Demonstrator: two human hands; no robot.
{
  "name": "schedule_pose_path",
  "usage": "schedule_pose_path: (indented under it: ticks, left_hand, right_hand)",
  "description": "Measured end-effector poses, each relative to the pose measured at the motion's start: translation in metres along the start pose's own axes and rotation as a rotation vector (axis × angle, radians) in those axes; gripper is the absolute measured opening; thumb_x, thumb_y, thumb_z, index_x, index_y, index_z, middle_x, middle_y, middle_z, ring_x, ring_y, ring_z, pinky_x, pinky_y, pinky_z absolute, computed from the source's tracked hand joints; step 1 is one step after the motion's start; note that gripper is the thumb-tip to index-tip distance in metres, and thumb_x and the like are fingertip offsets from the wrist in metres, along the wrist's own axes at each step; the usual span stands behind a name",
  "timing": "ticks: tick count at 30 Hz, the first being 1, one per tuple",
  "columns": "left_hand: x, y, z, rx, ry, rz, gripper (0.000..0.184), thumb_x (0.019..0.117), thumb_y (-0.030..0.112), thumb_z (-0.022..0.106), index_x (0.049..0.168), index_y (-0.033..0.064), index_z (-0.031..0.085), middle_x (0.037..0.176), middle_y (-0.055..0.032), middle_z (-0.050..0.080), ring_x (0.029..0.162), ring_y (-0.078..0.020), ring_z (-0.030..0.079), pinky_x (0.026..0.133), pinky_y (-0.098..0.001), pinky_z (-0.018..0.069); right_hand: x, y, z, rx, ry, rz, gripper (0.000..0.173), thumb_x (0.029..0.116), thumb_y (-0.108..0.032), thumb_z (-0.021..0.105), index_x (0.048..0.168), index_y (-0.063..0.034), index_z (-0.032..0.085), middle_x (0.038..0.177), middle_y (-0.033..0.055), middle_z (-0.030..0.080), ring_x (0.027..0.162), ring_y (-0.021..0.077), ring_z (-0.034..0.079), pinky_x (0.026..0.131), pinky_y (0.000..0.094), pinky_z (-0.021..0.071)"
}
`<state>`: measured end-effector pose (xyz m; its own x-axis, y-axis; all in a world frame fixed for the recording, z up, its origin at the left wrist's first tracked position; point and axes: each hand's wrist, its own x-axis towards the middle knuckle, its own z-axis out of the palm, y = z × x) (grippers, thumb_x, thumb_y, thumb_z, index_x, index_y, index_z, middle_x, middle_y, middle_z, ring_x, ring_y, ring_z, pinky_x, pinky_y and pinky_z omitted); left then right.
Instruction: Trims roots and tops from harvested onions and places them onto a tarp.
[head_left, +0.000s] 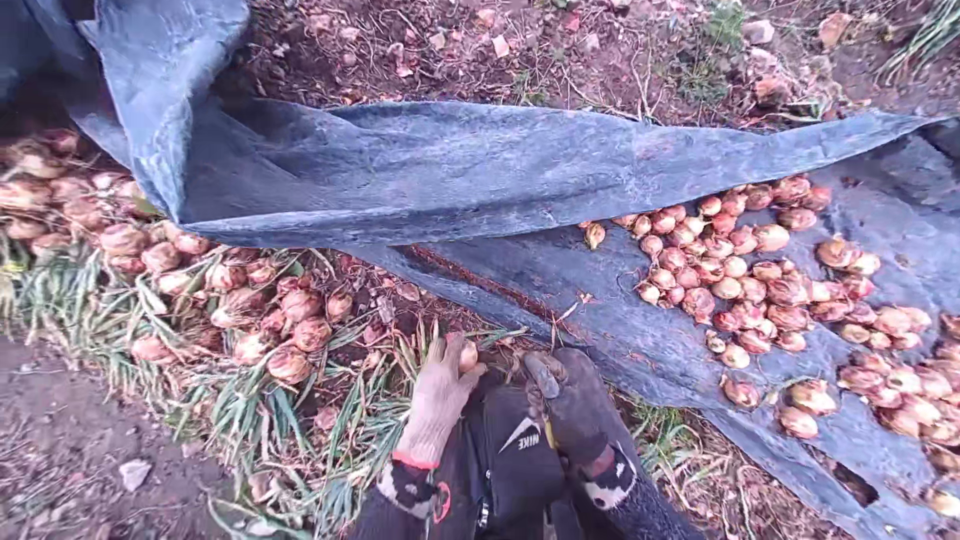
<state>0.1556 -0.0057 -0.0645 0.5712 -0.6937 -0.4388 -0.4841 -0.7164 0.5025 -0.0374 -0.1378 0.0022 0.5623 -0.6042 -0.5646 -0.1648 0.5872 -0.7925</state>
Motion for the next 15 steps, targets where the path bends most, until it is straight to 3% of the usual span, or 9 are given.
schedule_pose_path:
  ticks: [2,4,5,6,8,10,12,13,15]
  left_hand:
    - [0.037,-0.065,-0.015,-0.157,0.076,-0.293,0.073,0.0766,0.050,0.085,0.134,0.0108,0.064,0.126,-0.0175,0.067,0.112,-0.0320,0.066,0.094,-0.0574,0.0558]
    - [0.056,-0.097,-0.048,-0.514,0.127,-0.462,0.073,0.0808,0.037,0.084,0.141,0.0074,0.056,0.121,-0.0151,0.069,0.100,-0.0252,0.071,0.085,-0.0485,0.0620]
    - [0.059,-0.094,-0.062,-0.693,0.120,-0.481,0.072,0.0827,0.028,0.084,0.145,0.0087,0.052,0.121,-0.0140,0.069,0.096,-0.0247,0.073,0.081,-0.0461,0.0644]
    - [0.066,-0.080,-0.073,-0.814,0.113,-0.464,0.068,0.0854,0.021,0.081,0.146,0.0094,0.052,0.119,-0.0135,0.071,0.093,-0.0255,0.073,0.078,-0.0454,0.0651]
    - [0.079,-0.040,-0.086,-0.766,0.097,-0.369,0.052,0.0907,0.020,0.076,0.139,0.0079,0.059,0.111,-0.0098,0.074,0.088,-0.0224,0.075,0.076,-0.0429,0.0665]
    - [0.081,0.001,-0.086,-0.411,0.058,-0.240,0.041,0.0936,0.036,0.071,0.128,0.0130,0.069,0.113,-0.0014,0.075,0.098,-0.0132,0.073,0.089,-0.0407,0.0617]
    - [0.072,0.037,-0.079,-0.061,-0.002,-0.038,0.034,0.0986,0.040,0.062,0.121,0.0183,0.075,0.118,-0.0001,0.075,0.108,-0.0148,0.071,0.096,-0.0452,0.0572]
    - [0.065,0.050,-0.075,0.052,-0.031,0.056,0.030,0.0994,0.038,0.058,0.118,0.0216,0.075,0.115,0.0013,0.075,0.108,-0.0153,0.070,0.097,-0.0451,0.0556]
    - [0.055,0.062,-0.074,0.088,-0.105,0.141,0.031,0.1008,0.033,0.054,0.124,0.0218,0.072,0.123,-0.0004,0.072,0.115,-0.0176,0.068,0.101,-0.0448,0.0532]
  right_hand:
    - [-0.002,-0.039,-0.014,0.002,0.010,-0.154,0.035,0.1054,-0.040,0.053,0.110,-0.0109,0.073,0.064,0.0027,0.060,0.049,0.0126,0.056,0.046,0.0306,0.0529]
    - [0.018,-0.045,-0.014,-0.177,0.128,-0.157,0.035,0.1059,-0.039,0.053,0.119,-0.0131,0.073,0.074,0.0046,0.066,0.056,0.0141,0.060,0.051,0.0328,0.0560]
    - [0.031,-0.034,-0.014,-0.351,0.149,-0.073,0.038,0.1055,-0.042,0.053,0.128,-0.0167,0.070,0.092,0.0041,0.073,0.071,0.0141,0.067,0.064,0.0345,0.0602]
    - [0.050,-0.022,-0.013,-0.541,0.087,0.024,0.043,0.1057,-0.047,0.050,0.137,-0.0216,0.065,0.118,-0.0002,0.074,0.099,0.0106,0.071,0.088,0.0354,0.0608]
    - [0.084,-0.012,0.006,-0.670,-0.136,0.219,0.054,0.1063,-0.054,0.041,0.147,-0.0220,0.056,0.142,-0.0007,0.062,0.128,0.0090,0.059,0.111,0.0381,0.0477]
    - [0.103,0.002,0.028,-0.462,-0.286,0.351,0.063,0.1049,-0.060,0.036,0.143,-0.0148,0.057,0.121,0.0032,0.069,0.104,0.0089,0.066,0.094,0.0344,0.0556]
    - [0.110,0.016,0.048,-0.263,-0.272,0.454,0.061,0.1059,-0.060,0.032,0.131,-0.0115,0.061,0.093,0.0045,0.068,0.077,0.0124,0.064,0.071,0.0335,0.0579]
    - [0.111,0.022,0.053,-0.258,-0.227,0.462,0.054,0.1081,-0.053,0.033,0.126,-0.0112,0.061,0.090,0.0040,0.066,0.075,0.0118,0.064,0.068,0.0314,0.0576]
    - [0.112,0.034,0.052,-0.440,-0.167,0.429,0.038,0.1084,-0.033,0.042,0.129,-0.0068,0.062,0.103,0.0063,0.068,0.089,0.0115,0.064,0.080,0.0299,0.0563]
